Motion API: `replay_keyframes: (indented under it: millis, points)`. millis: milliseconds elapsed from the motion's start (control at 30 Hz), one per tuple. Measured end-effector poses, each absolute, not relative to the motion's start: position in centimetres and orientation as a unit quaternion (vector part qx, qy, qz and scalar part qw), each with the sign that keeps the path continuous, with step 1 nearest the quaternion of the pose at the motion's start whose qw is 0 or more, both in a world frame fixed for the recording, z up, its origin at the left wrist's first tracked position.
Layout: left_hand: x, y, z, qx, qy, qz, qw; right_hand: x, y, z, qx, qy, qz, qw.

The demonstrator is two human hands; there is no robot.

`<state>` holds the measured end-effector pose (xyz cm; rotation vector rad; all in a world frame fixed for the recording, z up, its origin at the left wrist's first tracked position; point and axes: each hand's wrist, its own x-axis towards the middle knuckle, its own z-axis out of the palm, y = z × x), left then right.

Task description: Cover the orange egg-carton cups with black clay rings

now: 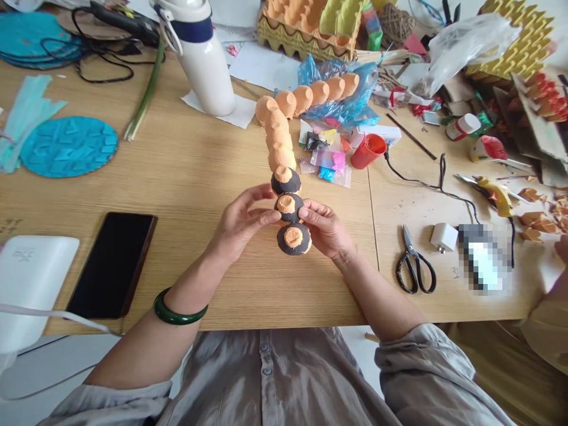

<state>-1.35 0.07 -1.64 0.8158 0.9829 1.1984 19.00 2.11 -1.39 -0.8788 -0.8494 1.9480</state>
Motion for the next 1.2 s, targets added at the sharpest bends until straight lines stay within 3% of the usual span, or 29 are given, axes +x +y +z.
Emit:
replay_keyframes:
  millis: [200,733,1033,1200]
  points:
    - [-1.6,-0.3,-1.0,0.494,0.435,0.547,0.518,18.8,1.8,-1.3,-0.367,-0.393,0.730,0.421]
    - [-2.4,-0.1,-1.0,0.520,0.444,0.525,0.507,18.7,1.4,-1.5,-0.367,-0.462,0.690,0.419]
    - [-2.4,0.1,-1.2,0.660,0.444,0.494,0.351,18.5,1.1,-1.4,-0.342,-0.450,0.693,0.447]
    - [-2.0,-0.1,-1.1,0.658,0.453,0.497,0.338,18.5,1.2,-1.7,-0.364,-0.431,0.695,0.446]
